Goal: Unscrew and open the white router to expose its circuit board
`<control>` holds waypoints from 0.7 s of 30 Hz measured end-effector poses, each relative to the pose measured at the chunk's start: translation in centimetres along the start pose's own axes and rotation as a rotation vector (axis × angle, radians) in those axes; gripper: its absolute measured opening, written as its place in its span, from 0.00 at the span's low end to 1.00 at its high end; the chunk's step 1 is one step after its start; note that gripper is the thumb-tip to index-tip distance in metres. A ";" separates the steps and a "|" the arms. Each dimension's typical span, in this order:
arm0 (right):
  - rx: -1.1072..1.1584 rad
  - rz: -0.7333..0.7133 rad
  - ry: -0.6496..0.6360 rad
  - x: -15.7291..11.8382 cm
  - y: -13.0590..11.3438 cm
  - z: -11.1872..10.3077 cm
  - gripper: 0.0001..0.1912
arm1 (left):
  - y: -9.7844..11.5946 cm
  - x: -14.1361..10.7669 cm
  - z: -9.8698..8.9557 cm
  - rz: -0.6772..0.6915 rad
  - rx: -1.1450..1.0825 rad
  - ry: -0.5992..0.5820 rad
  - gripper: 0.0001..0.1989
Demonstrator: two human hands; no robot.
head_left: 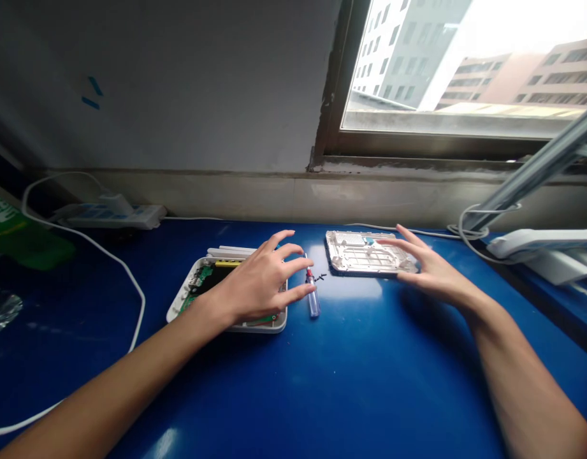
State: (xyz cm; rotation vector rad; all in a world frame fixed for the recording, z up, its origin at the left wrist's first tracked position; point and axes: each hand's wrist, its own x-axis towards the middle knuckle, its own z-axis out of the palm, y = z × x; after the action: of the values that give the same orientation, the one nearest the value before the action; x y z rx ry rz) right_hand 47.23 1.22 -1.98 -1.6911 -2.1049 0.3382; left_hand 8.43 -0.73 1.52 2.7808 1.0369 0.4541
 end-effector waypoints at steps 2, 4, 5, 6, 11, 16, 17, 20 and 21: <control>0.015 -0.032 0.144 -0.3 -2.0 -0.2 0.30 | -1.0 -1.0 -1.1 -0.046 -0.027 0.003 0.23; 0.062 -0.066 0.264 -0.6 -5.1 -0.1 0.22 | -2.3 -2.4 -2.1 -0.125 -0.032 0.005 0.23; 0.122 -0.067 0.285 -0.6 -6.8 0.2 0.18 | -3.0 -3.2 -2.6 -0.172 -0.019 0.017 0.22; 0.183 -0.057 0.256 -0.6 -8.6 0.5 0.16 | -3.8 -4.1 -2.9 -0.207 0.001 0.038 0.21; 0.038 -0.138 -0.154 1.1 -15.5 3.0 0.09 | -7.2 -8.4 -3.2 -0.256 -0.001 0.082 0.19; -0.198 -0.068 -0.140 2.8 -18.2 4.9 0.07 | -8.2 -11.1 -2.3 -0.272 -0.083 0.146 0.24; -0.221 -0.047 -0.104 2.7 -18.4 5.2 0.09 | -8.1 -11.5 -2.2 -0.276 -0.089 0.125 0.24; -0.244 -0.025 -0.058 1.9 -18.7 6.0 0.13 | -7.3 -12.1 -1.9 -0.250 -0.065 0.058 0.27; -0.235 -0.027 -0.071 1.6 -18.7 6.2 0.13 | -7.0 -12.2 -1.9 -0.234 -0.046 0.038 0.29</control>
State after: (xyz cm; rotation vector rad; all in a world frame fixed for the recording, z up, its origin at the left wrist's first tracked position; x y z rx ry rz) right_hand 27.84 -1.13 0.93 -1.8008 -2.2930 0.1490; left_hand -5.19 -3.44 -1.12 2.5772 1.3219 0.4938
